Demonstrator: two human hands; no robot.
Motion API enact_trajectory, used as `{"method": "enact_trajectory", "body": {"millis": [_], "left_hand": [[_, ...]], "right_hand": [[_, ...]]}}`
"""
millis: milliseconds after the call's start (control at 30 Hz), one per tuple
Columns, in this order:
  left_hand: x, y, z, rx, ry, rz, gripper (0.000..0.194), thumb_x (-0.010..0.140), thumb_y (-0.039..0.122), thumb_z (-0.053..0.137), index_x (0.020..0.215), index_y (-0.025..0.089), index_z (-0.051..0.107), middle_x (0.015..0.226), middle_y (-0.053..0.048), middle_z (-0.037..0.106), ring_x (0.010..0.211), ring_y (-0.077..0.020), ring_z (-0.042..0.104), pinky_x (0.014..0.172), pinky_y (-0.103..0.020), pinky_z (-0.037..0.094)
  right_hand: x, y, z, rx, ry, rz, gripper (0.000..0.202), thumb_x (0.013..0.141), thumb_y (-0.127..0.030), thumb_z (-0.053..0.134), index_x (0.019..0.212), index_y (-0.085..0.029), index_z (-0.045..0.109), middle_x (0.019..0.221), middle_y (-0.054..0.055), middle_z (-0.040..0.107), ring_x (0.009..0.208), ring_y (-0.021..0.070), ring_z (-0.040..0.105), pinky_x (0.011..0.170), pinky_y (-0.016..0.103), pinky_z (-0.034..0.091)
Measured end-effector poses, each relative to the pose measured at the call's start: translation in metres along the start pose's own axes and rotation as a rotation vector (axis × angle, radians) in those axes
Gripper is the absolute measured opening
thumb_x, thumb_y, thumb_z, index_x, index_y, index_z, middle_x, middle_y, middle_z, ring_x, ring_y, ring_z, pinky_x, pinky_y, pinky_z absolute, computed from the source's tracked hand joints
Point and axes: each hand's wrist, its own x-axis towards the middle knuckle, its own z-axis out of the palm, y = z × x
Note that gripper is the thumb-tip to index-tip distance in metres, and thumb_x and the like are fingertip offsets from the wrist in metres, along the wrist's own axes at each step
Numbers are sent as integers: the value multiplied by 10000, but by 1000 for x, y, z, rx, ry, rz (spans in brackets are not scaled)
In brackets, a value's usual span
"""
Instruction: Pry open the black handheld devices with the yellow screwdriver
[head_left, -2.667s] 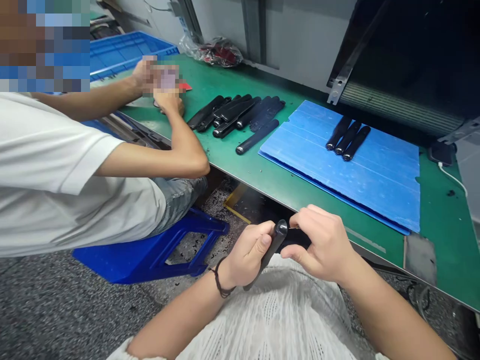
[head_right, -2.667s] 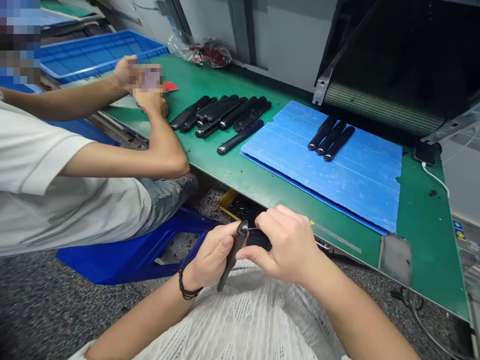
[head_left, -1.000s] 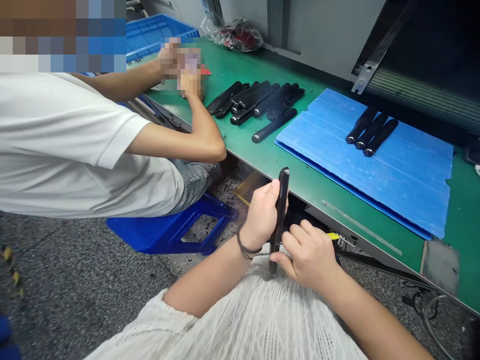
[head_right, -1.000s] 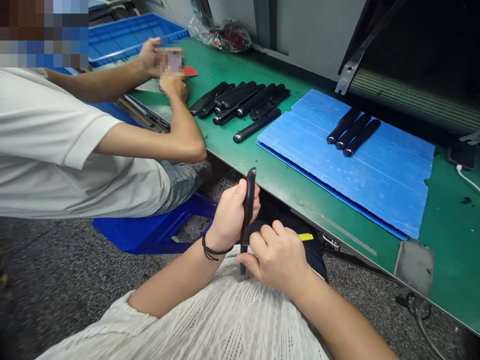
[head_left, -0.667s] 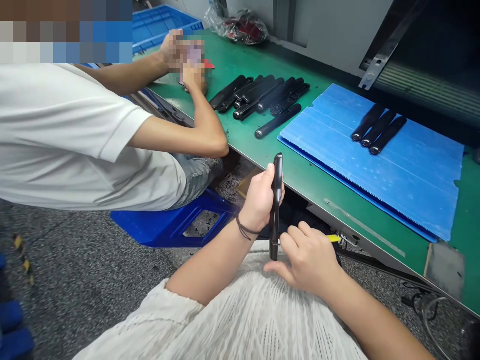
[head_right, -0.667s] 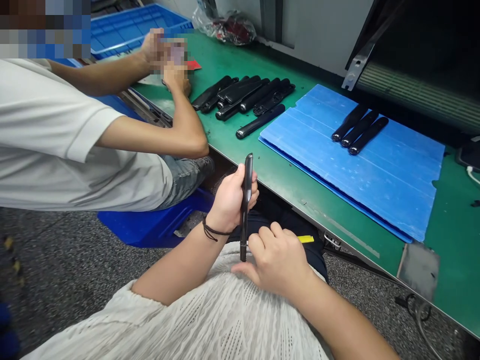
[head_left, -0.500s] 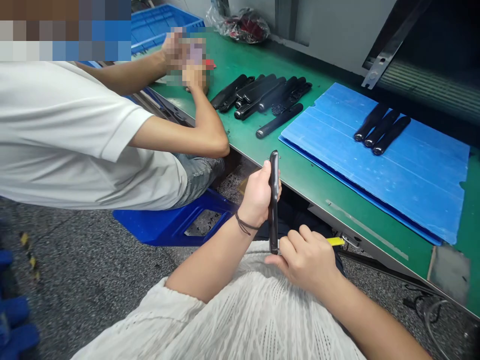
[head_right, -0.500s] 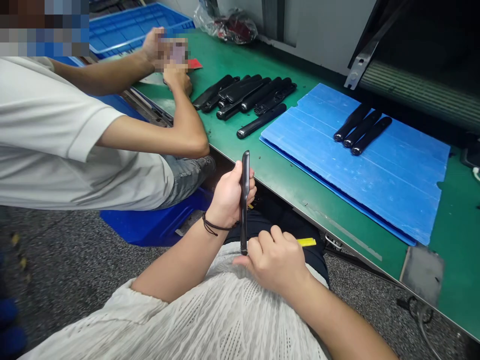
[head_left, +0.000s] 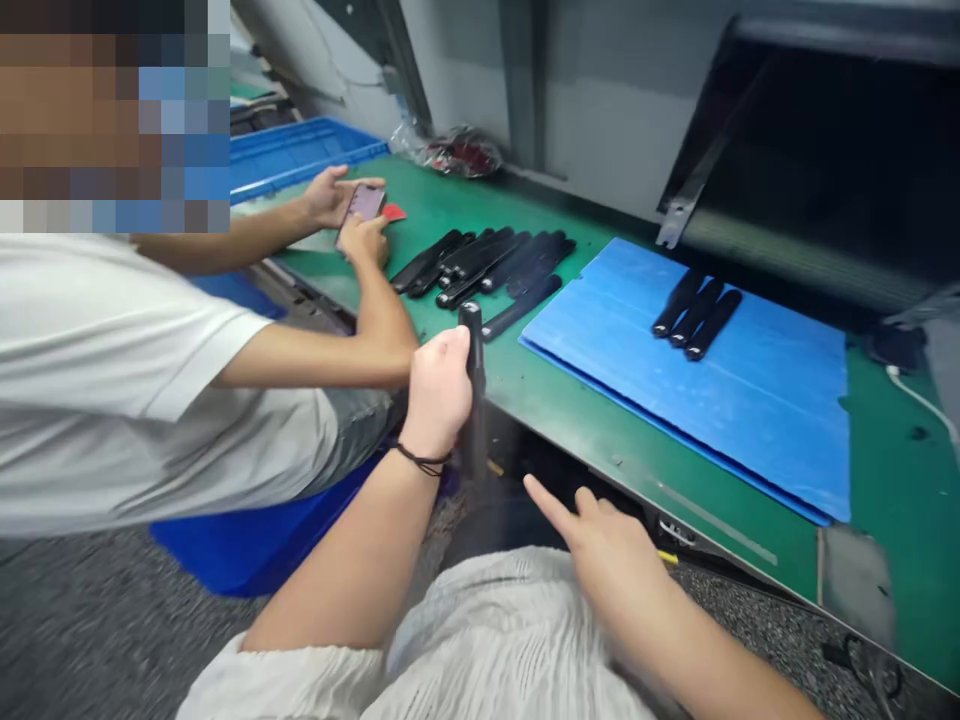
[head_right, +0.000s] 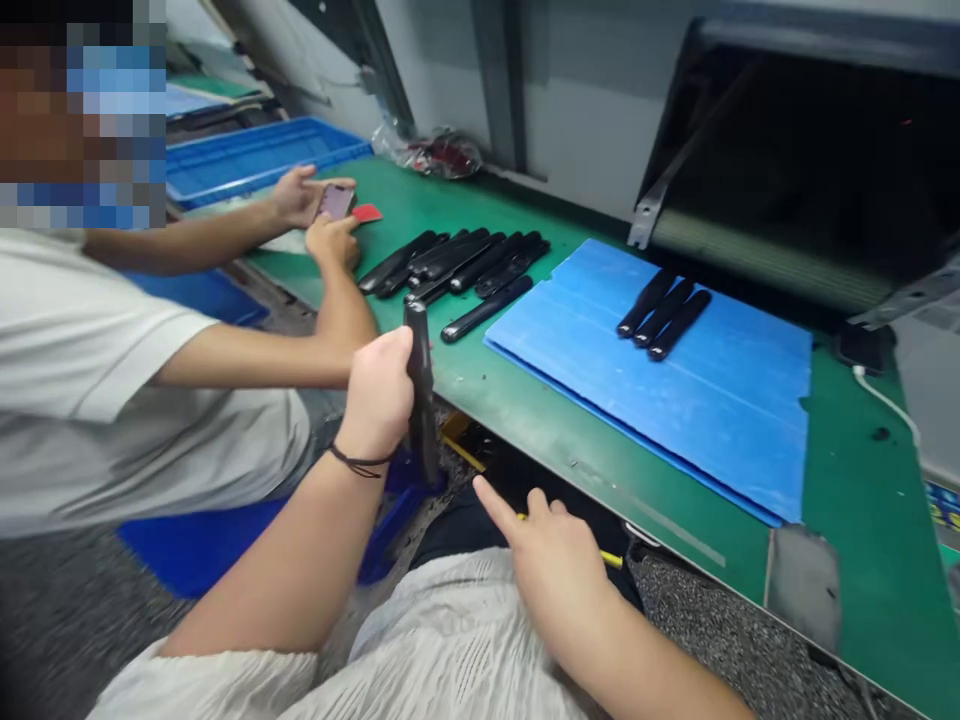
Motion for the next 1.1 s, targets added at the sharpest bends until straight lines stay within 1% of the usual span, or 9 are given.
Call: {"method": "enact_trajectory", "body": {"millis": [67,200,233,300,367,533,633,933,1100], "left_hand": [[25,5,6,314,-94,89,295,962,384,522,755,173,535,667,-6,503,649,-145,473,627,-270,342],[78,10,39,837,-370,133,284,977,367,471,1055,171,662,1004,-101,728,938,-264,672,783,-324,454],[88,9,49,899,-422,134,313,981,366,464,1093,160,671,1064,-133,739,995,-295,688,815,-343,475],[105,4,64,966,-483,137,349,979,360,468,1121,131,691,1089,-189,744,1040,-343,703,847,-377,505],[117,-3,75,1007,-504,151,379,972,347,482,1169,105,697,1086,-225,744,1047,-370,710,864,-406,524],[135,-12,85,1114,-492,272,401,963,319,511,1256,109,685,1203,-238,708,1092,-390,695,887,-458,542],[141,-11,90,1159,-443,388,349,973,310,512,1208,130,698,1251,-226,667,1133,-400,661,870,-478,542],[118,7,101,1066,-283,672,423,999,299,535,1358,97,632,1397,-212,584,1243,-381,556,1015,-522,484],[68,41,99,582,-554,1011,507,963,258,602,1458,150,576,1496,-150,555,1378,-289,514,1196,-439,408]], "right_hand": [[0,13,-18,72,-88,16,1052,757,-81,716,1663,-278,220,933,19,648,699,198,596,540,318,192],[7,65,-66,204,-19,179,156,1004,-322,613,1078,-206,685,888,36,667,810,186,643,632,315,323],[13,84,-75,161,-15,246,147,1024,-271,557,985,-206,682,867,32,660,782,173,637,637,312,323],[30,124,-89,40,-12,371,255,1016,-183,519,1211,-256,665,1047,39,684,817,170,657,650,304,350],[54,162,-94,-41,9,446,397,1017,-280,556,1413,-271,577,1220,78,658,921,207,679,689,310,411],[117,213,-81,-108,37,479,459,1003,-508,592,1362,-223,629,1290,135,613,1022,257,665,790,347,505],[141,215,-69,-126,25,471,477,980,-576,617,1238,-181,689,1261,150,619,1058,271,649,858,380,531],[130,171,-56,-189,41,377,273,1042,-169,470,1223,-85,657,1108,152,665,1029,238,660,840,372,562],[89,130,-58,-212,209,229,405,1003,-91,424,1373,-47,585,1067,207,670,953,269,666,712,360,552]]}}
